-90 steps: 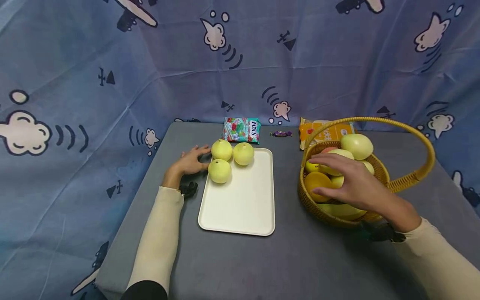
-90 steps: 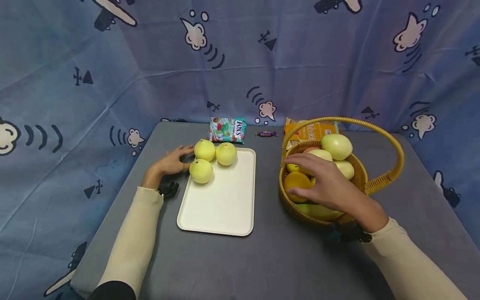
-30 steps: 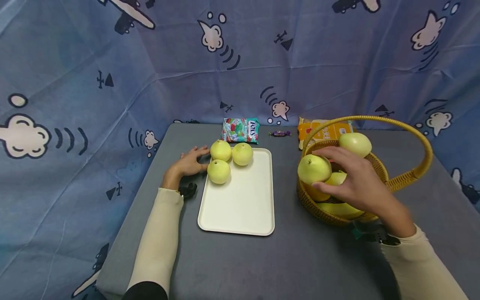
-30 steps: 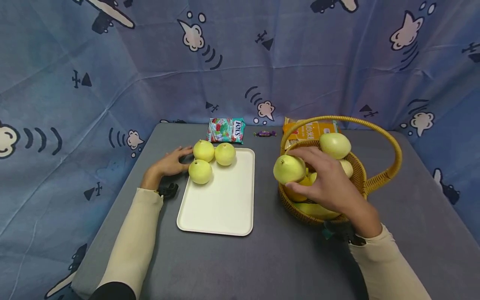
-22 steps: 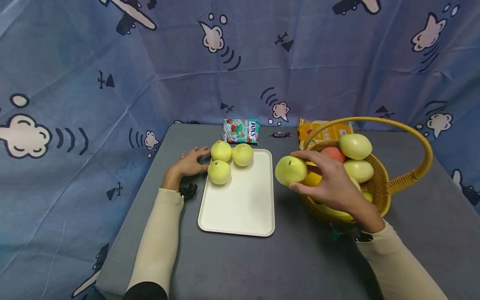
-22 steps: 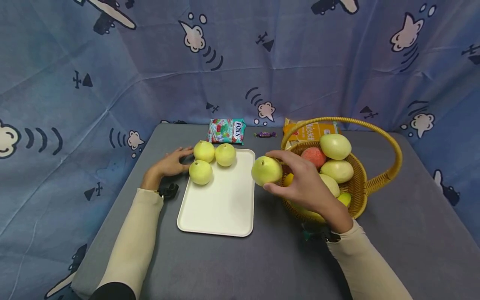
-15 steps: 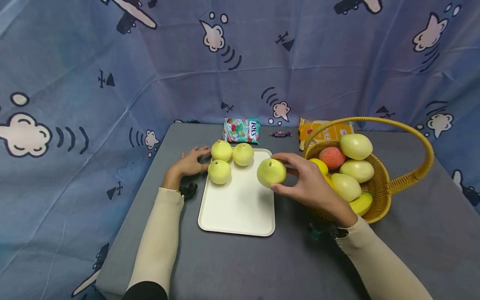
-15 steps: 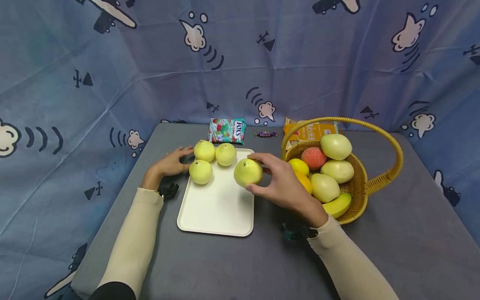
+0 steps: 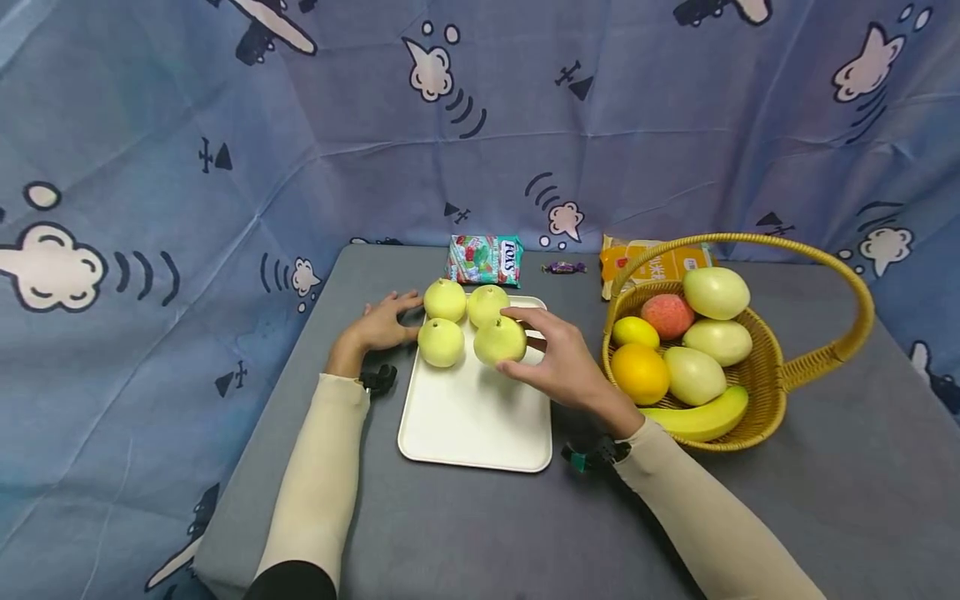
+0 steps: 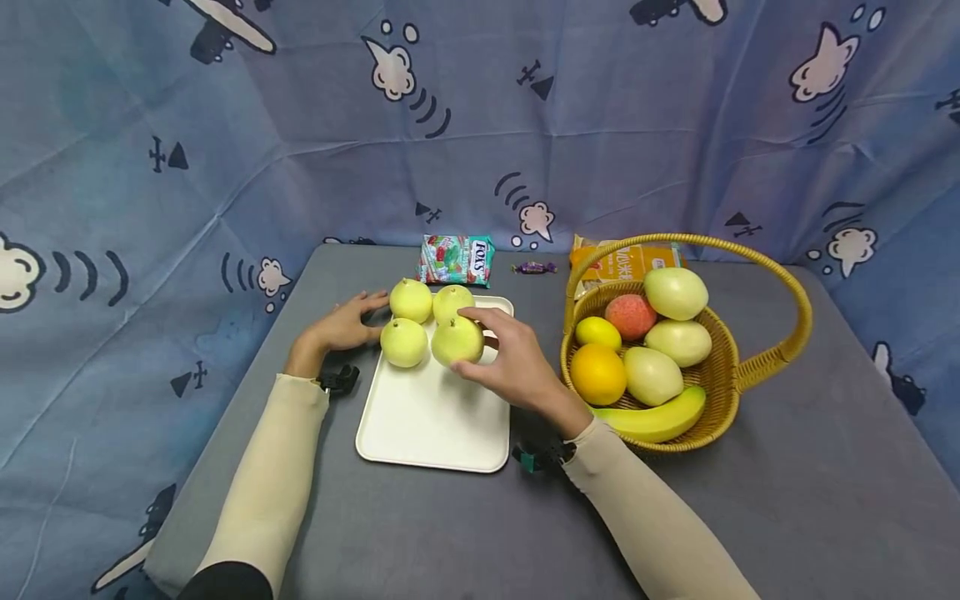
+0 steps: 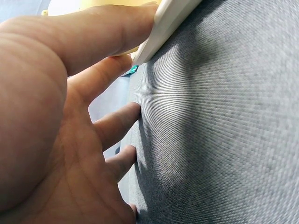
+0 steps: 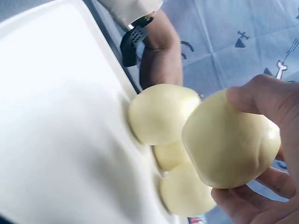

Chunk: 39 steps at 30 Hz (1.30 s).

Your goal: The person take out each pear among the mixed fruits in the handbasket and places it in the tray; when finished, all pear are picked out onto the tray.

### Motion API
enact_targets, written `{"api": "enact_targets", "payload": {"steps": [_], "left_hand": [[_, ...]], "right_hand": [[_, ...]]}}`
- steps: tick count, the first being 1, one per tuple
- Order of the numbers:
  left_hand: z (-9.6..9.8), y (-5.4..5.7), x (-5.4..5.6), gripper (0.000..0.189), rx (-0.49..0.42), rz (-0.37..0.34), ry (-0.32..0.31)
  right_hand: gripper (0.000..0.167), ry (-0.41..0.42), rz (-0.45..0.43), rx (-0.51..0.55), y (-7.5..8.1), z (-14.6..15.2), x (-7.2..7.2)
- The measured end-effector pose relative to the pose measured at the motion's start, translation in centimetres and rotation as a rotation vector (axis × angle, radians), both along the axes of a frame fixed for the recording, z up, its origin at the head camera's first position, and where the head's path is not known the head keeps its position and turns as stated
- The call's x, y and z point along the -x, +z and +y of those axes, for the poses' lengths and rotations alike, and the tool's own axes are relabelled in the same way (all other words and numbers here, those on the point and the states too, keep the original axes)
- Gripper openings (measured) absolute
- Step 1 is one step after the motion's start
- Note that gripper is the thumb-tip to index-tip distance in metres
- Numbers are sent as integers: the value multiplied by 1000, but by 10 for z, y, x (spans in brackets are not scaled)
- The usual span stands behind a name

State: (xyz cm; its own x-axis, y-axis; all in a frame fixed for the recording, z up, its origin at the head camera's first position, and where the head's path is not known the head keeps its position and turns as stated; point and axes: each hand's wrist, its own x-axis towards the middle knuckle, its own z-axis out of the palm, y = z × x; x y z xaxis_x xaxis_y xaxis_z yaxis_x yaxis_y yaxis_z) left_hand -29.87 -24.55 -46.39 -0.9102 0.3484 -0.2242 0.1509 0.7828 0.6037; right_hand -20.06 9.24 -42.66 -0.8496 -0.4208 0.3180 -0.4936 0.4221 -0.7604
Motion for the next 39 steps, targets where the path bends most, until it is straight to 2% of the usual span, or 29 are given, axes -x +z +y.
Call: {"api": "enact_targets", "payload": {"steps": [17,23,27,31,39], "left_hand": [[1,3,-2,77,-14,-15,8],[0,4,-2,78,-15,-18,9],[0,4,-2,78,-11,-18,7],[0,4,-2,77,-12,-17,8],[0,2,-1,77,-18,-16,11]], "right_hand": [[72,-60,-96,23,-46,-20,24],[74,-59,-97,33,-52,-21,25],[83,-63,-76,-101,-44,-18,19],[90,-44,-26,-247,-28,-11,6],[84,-26,67,-281,20,22,-23]]}}
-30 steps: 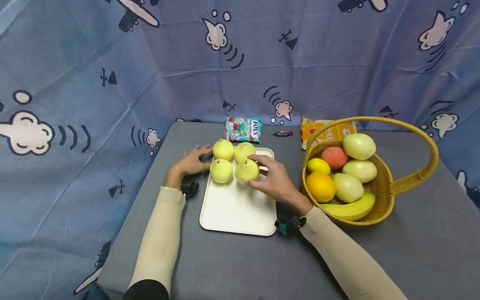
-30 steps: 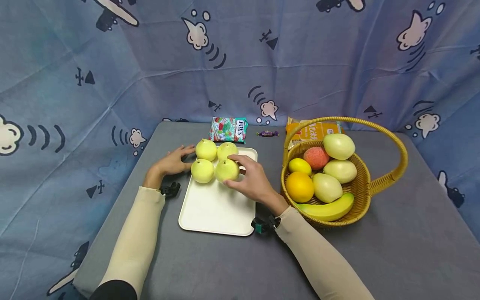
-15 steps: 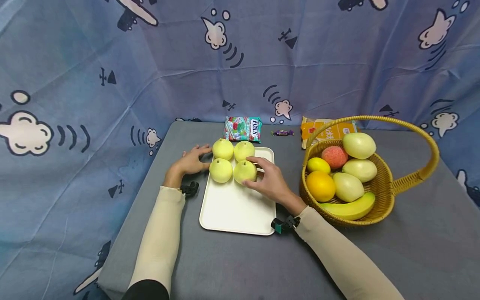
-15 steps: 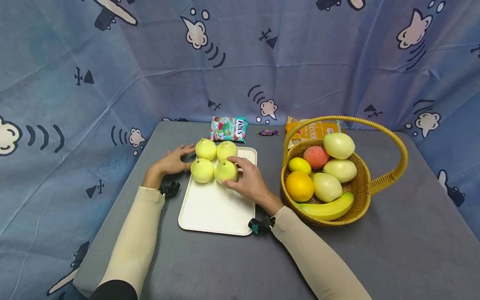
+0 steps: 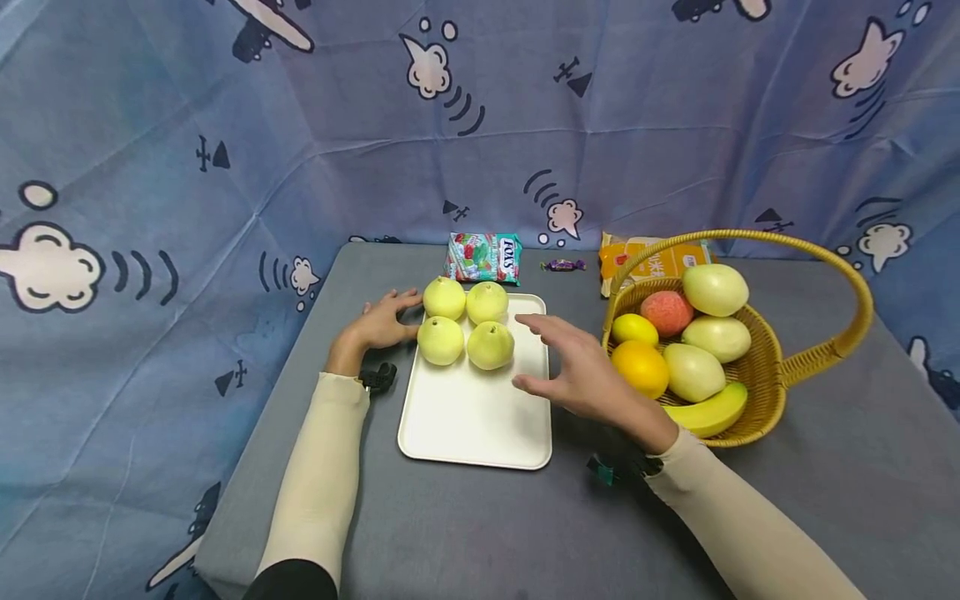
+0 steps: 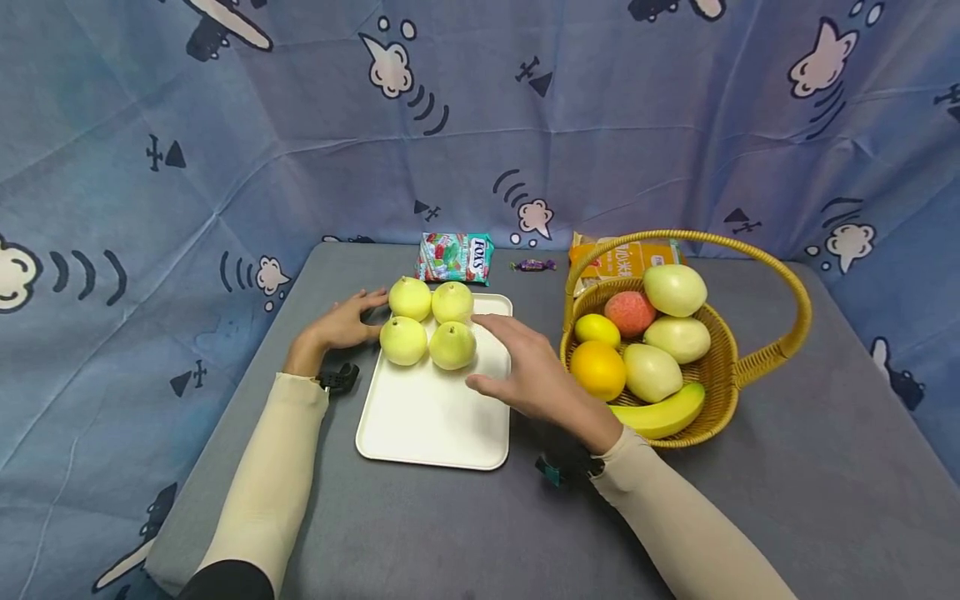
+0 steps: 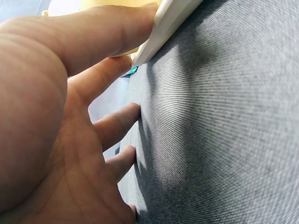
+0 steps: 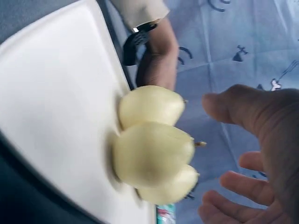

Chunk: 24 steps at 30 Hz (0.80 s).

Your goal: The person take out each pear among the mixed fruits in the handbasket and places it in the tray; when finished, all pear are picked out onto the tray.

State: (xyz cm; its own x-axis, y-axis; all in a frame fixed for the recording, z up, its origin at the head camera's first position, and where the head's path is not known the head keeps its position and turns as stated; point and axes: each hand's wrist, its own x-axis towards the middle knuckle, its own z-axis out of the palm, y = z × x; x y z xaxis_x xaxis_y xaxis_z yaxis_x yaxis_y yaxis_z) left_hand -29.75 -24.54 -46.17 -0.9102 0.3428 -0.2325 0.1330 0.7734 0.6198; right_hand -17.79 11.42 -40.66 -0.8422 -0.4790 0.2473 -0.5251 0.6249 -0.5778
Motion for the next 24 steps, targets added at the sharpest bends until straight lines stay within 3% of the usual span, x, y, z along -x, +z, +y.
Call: {"api": "enact_targets", "payload": {"steps": [5,13,18,24], "left_hand": [[-1,0,0,77,3,-1,5],[-1,-2,0,78,8,7,7],[0,-3,-1,78,12,6,8],[1,-2,-1,78,4,4,12]], "right_hand": [[80,-17,70,-26,21,35,-9],[77,-112,161,-11,42,95,-13],[77,-180,149,-20,48,129,-16],[83,-317,76,-69,58,160,-21]]}}
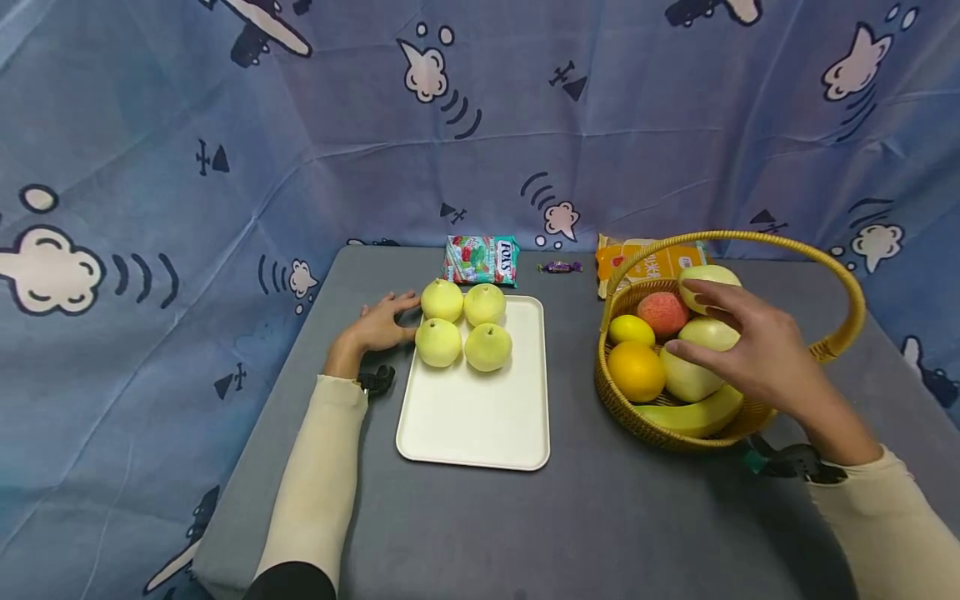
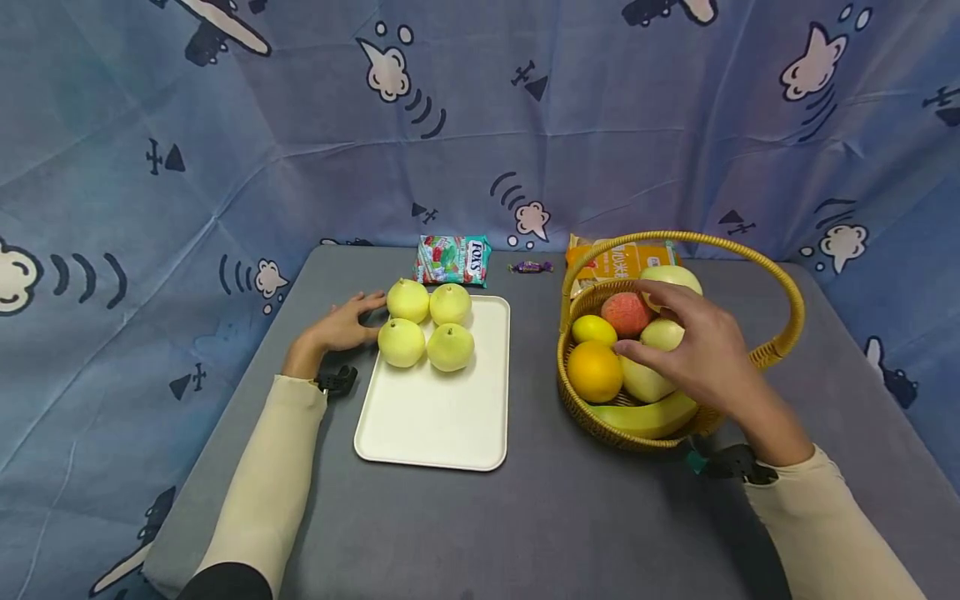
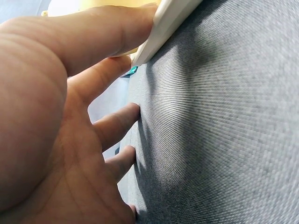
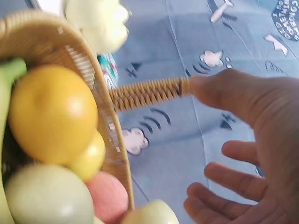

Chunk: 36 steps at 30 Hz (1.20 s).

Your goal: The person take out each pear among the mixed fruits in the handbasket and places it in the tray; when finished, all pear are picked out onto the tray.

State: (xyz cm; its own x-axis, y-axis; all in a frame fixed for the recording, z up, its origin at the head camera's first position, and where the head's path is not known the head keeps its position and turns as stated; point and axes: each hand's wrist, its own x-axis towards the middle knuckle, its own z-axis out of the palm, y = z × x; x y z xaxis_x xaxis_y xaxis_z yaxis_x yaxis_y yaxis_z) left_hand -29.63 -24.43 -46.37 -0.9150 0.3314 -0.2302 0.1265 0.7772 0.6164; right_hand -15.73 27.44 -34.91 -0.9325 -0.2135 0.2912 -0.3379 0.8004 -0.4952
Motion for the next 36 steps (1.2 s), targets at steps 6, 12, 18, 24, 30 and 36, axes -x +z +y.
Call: {"api": "enact_targets", "payload": {"steps": [6,12,18,24,30,36], "left_hand": [[0,0,0,77,5,-2,4],[-2,-4,2,78,-8,-1,-3],[-3,-6,5,78,-6,0,-10],[-2,-5,4,78,-5,-6,1],[-1,-2,2,78,-9,-1,1],[-2,-2,2,78,-5,0,-1]], "right_hand": [[86,-89,-30,-82,6,12,5],[90,-71,-60,-177,10,12,23],[88,-71,-120,-311,10,13,47],[79,-106,-202,-406,9,17,67],[63,-124,-154,-441,3,15,79],[55,-147,-110,-438,-1,16,87]]}}
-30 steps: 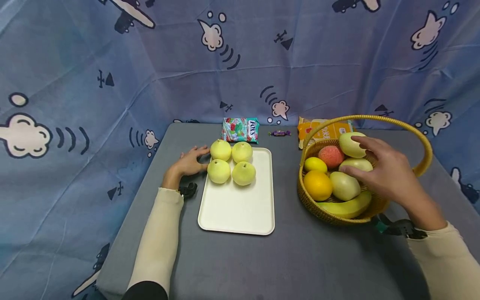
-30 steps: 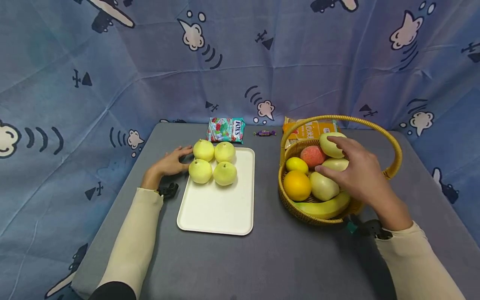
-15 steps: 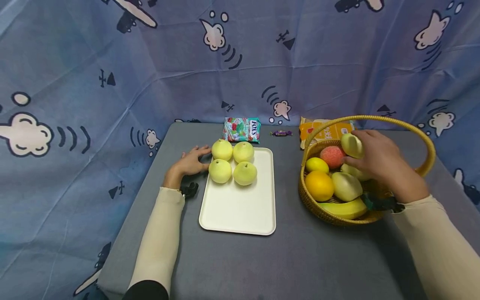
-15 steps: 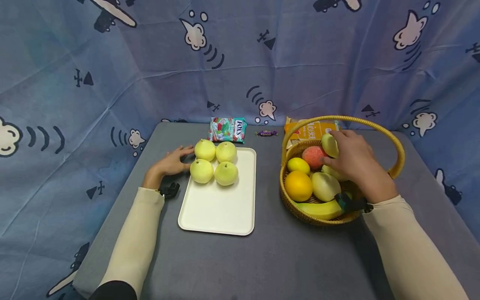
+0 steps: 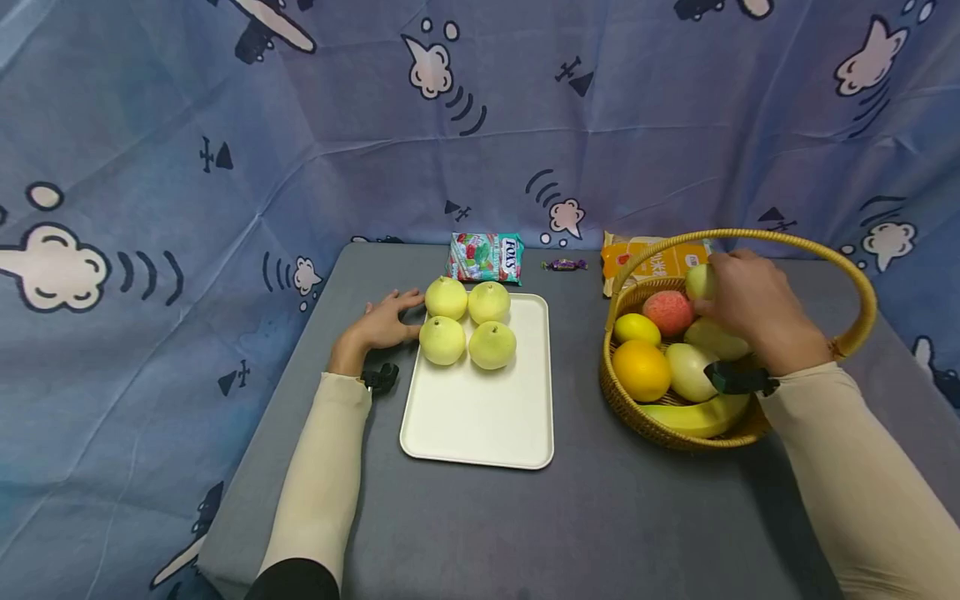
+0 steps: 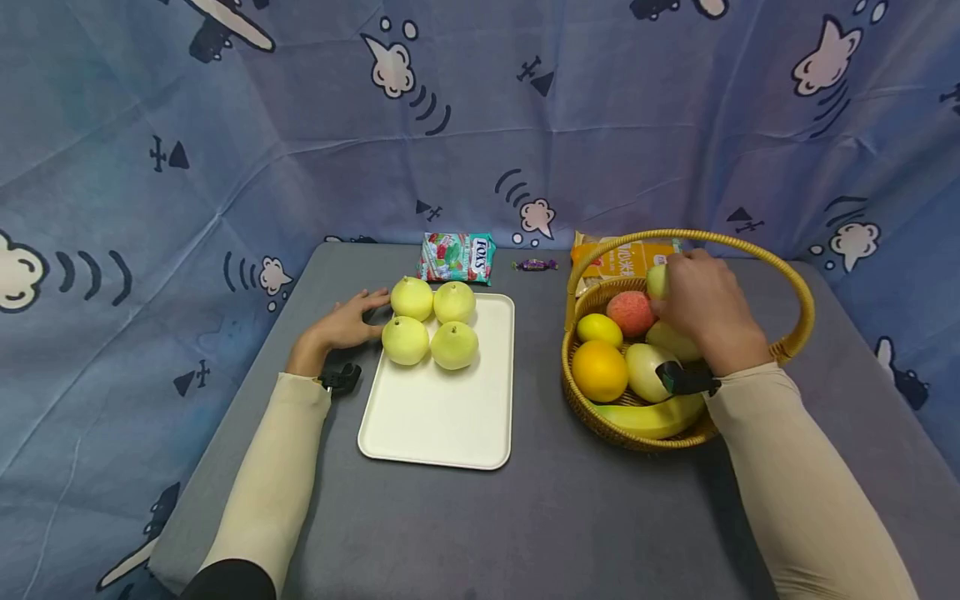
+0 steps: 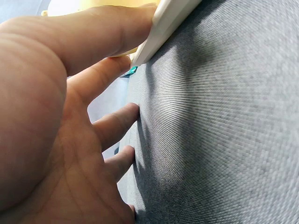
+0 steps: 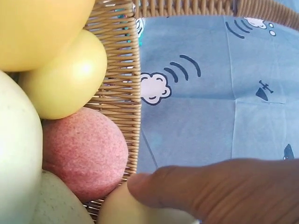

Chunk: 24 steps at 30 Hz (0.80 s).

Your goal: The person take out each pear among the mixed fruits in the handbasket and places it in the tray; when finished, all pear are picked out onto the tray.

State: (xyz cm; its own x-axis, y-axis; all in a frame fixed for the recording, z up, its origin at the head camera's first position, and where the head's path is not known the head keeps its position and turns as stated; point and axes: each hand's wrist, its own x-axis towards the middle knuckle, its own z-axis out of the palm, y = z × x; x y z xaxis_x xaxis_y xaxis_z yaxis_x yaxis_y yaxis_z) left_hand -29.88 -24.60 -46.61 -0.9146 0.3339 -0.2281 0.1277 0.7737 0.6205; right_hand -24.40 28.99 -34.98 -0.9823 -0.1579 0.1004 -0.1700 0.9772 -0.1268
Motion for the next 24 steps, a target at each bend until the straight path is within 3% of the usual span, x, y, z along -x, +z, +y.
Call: {"api": "enact_targets", "payload": {"steps": [12,18,24], "left_hand": [[-1,0,2,79,9,-16,2],[0,0,2,78,7,-13,2],[0,-2,2,77,-5,-7,0]], "right_hand": [[61,15,64,5,-10,3,1],[76,21,67,47,-6,2,-15],[78,74,54,147,1,-2,-39]]}}
